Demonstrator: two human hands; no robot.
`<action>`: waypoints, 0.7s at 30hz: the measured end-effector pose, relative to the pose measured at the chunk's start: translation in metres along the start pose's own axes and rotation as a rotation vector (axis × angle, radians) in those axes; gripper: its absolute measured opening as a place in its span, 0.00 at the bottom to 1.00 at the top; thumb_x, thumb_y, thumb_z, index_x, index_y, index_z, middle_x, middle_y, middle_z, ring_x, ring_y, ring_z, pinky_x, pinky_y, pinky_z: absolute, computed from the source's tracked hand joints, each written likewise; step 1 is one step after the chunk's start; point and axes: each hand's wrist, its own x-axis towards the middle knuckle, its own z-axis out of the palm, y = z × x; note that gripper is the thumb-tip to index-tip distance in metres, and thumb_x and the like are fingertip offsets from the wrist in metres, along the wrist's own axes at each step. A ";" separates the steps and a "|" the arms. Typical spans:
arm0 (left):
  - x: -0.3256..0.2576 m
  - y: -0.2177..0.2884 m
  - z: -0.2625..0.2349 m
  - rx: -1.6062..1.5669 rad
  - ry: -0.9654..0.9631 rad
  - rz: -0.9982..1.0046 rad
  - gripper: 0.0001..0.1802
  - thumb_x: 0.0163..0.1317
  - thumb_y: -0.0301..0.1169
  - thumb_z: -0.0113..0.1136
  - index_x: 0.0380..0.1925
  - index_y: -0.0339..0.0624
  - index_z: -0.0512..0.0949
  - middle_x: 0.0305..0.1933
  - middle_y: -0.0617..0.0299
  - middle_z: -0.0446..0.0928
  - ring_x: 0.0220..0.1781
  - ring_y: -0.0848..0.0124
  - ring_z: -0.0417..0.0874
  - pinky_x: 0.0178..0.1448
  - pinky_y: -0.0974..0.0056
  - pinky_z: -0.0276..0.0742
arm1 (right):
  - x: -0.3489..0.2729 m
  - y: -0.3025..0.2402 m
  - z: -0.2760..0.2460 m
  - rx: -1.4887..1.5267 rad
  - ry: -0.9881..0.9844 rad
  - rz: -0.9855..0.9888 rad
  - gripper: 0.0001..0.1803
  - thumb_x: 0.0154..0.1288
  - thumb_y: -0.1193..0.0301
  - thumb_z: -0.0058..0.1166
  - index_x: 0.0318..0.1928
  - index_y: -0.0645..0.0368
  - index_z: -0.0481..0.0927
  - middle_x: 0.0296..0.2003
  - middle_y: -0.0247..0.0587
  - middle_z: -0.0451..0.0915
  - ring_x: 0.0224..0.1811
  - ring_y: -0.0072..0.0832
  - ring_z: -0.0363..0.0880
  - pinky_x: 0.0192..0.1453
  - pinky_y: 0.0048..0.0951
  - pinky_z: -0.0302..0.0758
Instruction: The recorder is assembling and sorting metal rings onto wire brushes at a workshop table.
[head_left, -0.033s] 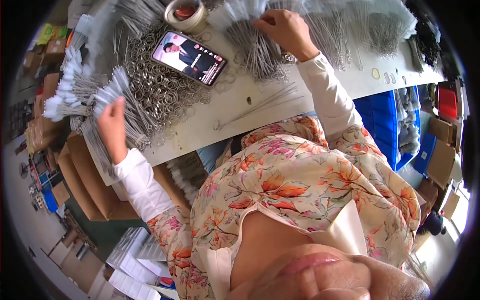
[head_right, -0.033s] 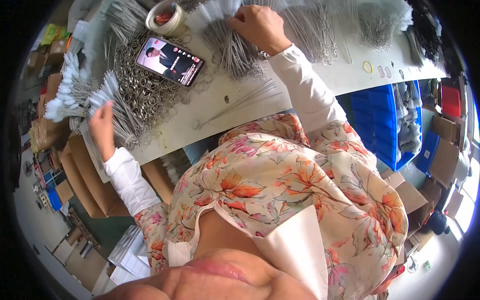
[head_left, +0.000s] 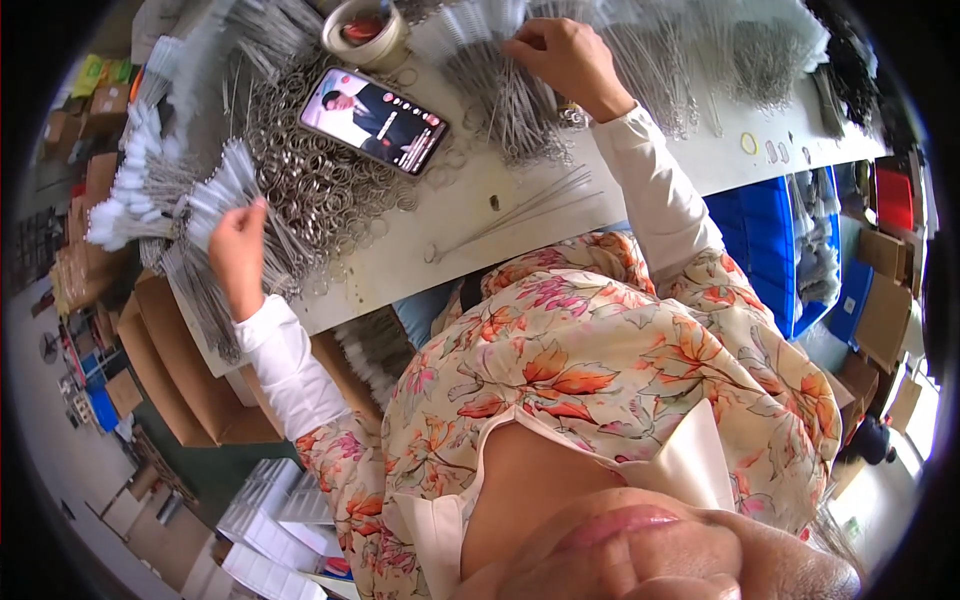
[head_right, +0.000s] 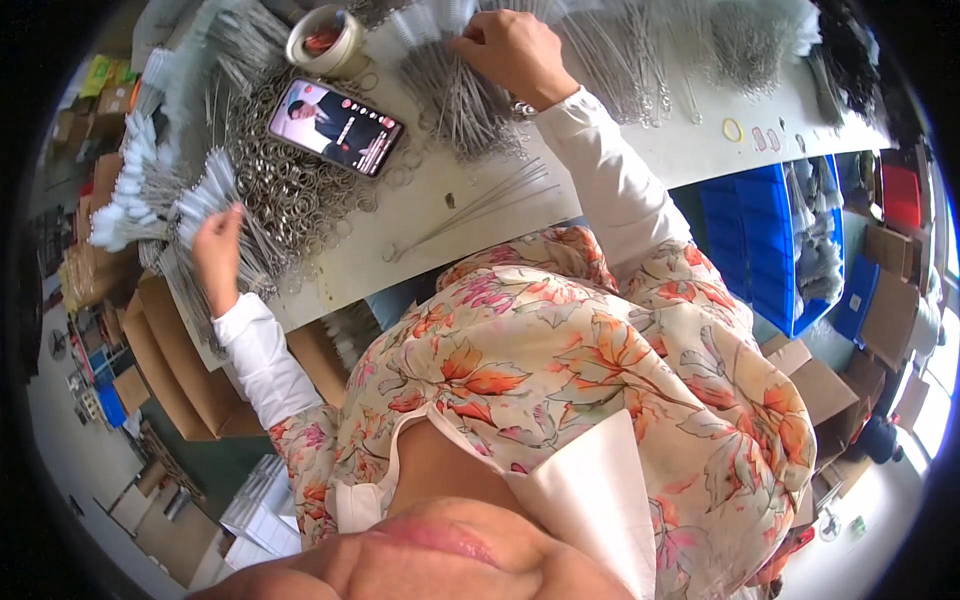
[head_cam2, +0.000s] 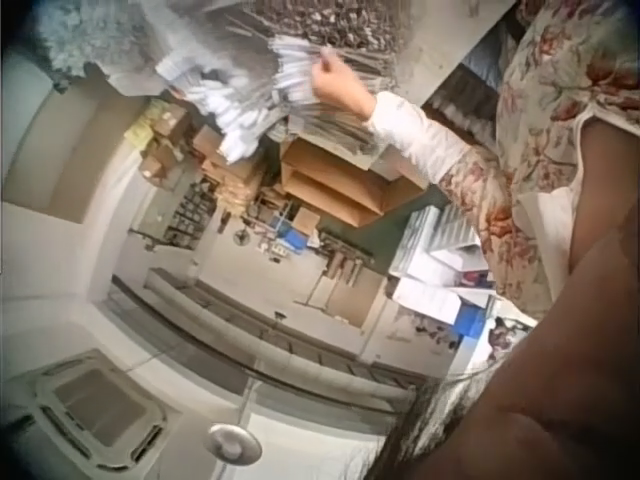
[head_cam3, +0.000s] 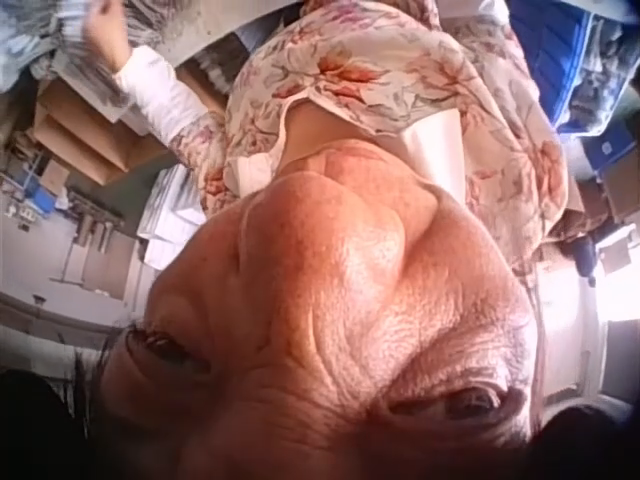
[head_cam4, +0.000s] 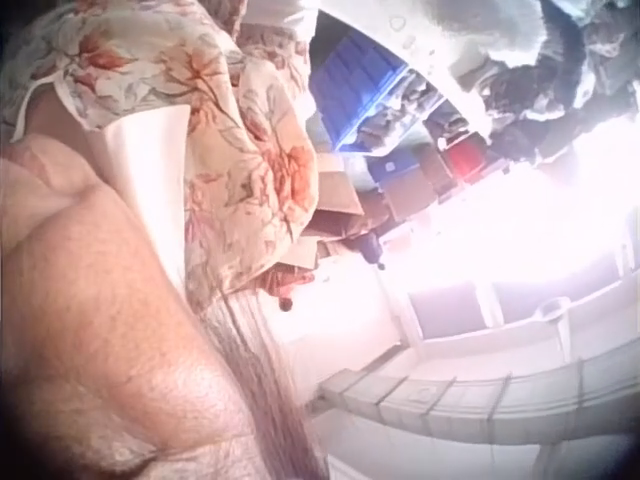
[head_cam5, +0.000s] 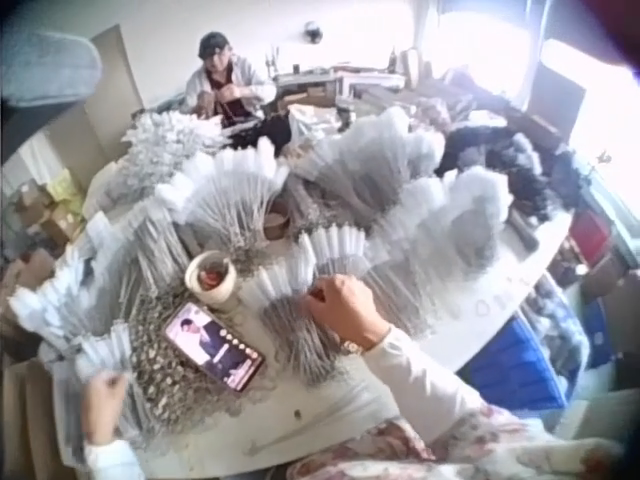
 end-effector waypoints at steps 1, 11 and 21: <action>0.001 -0.001 0.010 0.049 -0.028 0.006 0.16 0.57 0.41 0.60 0.29 0.37 0.79 0.27 0.52 0.80 0.30 0.60 0.81 0.36 0.62 0.73 | 0.002 0.007 0.001 0.067 0.003 -0.013 0.16 0.55 0.58 0.59 0.33 0.58 0.83 0.24 0.39 0.82 0.25 0.30 0.80 0.33 0.29 0.76; 0.005 -0.034 0.021 -0.022 -0.029 0.037 0.10 0.58 0.33 0.55 0.31 0.37 0.79 0.28 0.54 0.80 0.31 0.62 0.80 0.38 0.63 0.72 | 0.009 0.020 -0.023 0.486 -0.435 0.134 0.10 0.57 0.67 0.55 0.32 0.61 0.80 0.22 0.32 0.79 0.25 0.16 0.77 0.31 0.19 0.74; -0.016 0.019 -0.031 -1.091 0.309 -0.240 0.14 0.66 0.30 0.50 0.49 0.36 0.74 0.31 0.68 0.68 0.23 0.84 0.60 0.29 0.76 0.59 | 0.003 0.091 -0.107 0.561 0.201 0.370 0.10 0.62 0.66 0.51 0.31 0.59 0.80 0.21 0.40 0.77 0.24 0.24 0.76 0.29 0.27 0.73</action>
